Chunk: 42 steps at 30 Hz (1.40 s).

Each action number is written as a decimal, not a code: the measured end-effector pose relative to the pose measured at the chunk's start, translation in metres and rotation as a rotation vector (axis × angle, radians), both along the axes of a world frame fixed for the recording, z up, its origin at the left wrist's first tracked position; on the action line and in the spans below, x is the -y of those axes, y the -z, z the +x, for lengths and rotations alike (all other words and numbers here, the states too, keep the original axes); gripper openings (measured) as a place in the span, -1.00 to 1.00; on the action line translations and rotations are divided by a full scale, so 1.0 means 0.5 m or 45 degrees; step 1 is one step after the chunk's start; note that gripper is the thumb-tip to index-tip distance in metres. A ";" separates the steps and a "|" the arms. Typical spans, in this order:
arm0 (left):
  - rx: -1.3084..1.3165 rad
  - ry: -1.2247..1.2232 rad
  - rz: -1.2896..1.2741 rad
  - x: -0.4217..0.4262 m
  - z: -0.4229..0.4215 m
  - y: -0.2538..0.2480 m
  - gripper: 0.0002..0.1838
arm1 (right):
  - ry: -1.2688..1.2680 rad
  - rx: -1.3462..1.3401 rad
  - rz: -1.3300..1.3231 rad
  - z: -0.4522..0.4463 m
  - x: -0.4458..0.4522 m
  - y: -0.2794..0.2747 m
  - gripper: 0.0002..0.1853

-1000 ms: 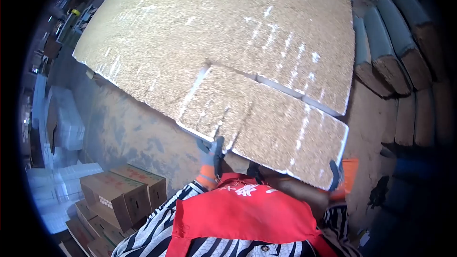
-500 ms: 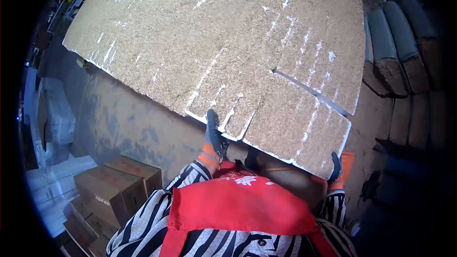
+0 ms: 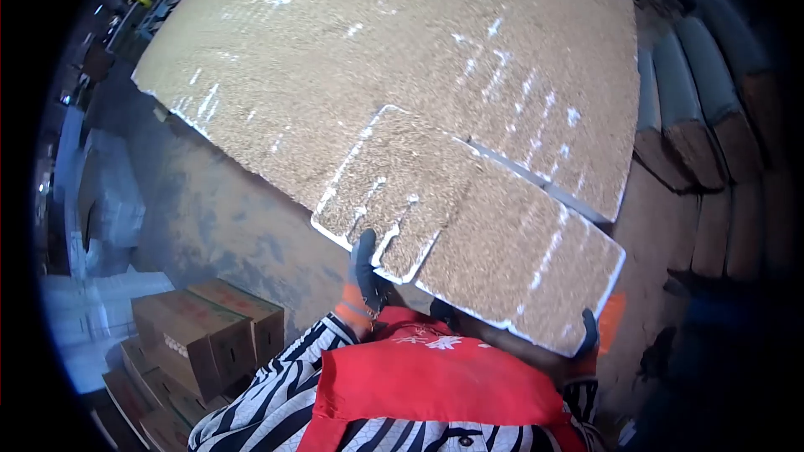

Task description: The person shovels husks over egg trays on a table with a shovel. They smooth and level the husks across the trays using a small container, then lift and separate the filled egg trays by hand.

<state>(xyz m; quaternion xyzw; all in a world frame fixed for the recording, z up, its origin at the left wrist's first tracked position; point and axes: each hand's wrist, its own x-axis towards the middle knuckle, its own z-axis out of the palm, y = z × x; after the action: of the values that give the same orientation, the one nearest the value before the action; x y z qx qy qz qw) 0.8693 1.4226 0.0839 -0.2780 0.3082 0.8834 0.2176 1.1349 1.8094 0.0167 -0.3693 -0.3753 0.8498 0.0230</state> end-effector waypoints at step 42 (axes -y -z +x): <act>0.148 -0.013 -0.103 -0.301 -0.428 0.046 -0.67 | 0.410 -0.081 0.589 -0.472 -0.288 0.001 -0.49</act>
<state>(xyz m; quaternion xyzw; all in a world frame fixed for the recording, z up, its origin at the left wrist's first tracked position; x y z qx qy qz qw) 0.6551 1.5730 0.0608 -0.3390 0.3291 0.8537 0.2190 0.8990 1.9532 0.0163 -0.3822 -0.4949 0.7382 0.2531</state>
